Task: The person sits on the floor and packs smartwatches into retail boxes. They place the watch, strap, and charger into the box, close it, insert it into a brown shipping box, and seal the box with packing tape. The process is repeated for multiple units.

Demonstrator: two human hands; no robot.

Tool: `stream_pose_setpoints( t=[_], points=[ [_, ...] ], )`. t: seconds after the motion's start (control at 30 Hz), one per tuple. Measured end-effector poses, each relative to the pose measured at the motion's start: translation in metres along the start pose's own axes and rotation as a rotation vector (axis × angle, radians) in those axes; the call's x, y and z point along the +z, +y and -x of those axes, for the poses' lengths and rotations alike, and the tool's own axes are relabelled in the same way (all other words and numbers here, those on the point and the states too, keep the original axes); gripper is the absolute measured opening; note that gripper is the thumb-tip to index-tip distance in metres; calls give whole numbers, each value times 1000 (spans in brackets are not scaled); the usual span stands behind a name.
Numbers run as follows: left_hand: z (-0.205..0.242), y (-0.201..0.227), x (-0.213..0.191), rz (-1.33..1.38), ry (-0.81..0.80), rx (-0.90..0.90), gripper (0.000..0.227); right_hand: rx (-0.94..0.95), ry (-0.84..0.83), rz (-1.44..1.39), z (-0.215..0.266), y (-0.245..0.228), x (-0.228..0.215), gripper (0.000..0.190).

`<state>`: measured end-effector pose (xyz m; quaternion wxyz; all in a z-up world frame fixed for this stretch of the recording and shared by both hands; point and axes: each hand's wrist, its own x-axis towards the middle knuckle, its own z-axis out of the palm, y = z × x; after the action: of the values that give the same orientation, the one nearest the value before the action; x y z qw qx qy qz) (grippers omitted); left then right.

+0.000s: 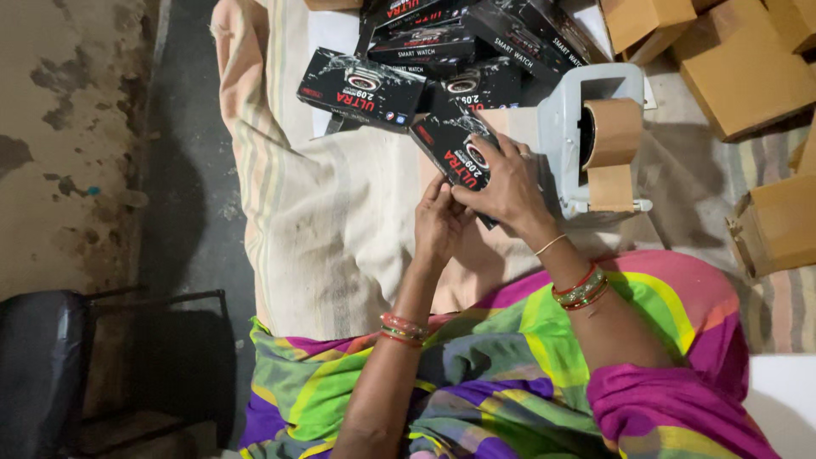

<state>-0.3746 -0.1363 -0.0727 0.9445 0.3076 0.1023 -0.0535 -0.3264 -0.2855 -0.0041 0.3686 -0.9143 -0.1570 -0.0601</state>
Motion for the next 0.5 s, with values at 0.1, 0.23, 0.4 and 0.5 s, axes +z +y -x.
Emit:
stream_pose_setpoints(
  t=[0.1,0.23,0.4,0.5],
  points=[
    [-6,-7,2,-63,37,41,42,-23,4,-46,-2,8,-2,83],
    [-12,-6,-1,-168,56,35,46,-22,-8,-77,-4,13,-5,82],
    [-11,-1,-1,-113,35,26,42,-12,-27,-100,-4,10,-7,80],
    [-9,0,4,-137,48,42,39,9,-48,-84,-4,8,-9,81]
  ],
)
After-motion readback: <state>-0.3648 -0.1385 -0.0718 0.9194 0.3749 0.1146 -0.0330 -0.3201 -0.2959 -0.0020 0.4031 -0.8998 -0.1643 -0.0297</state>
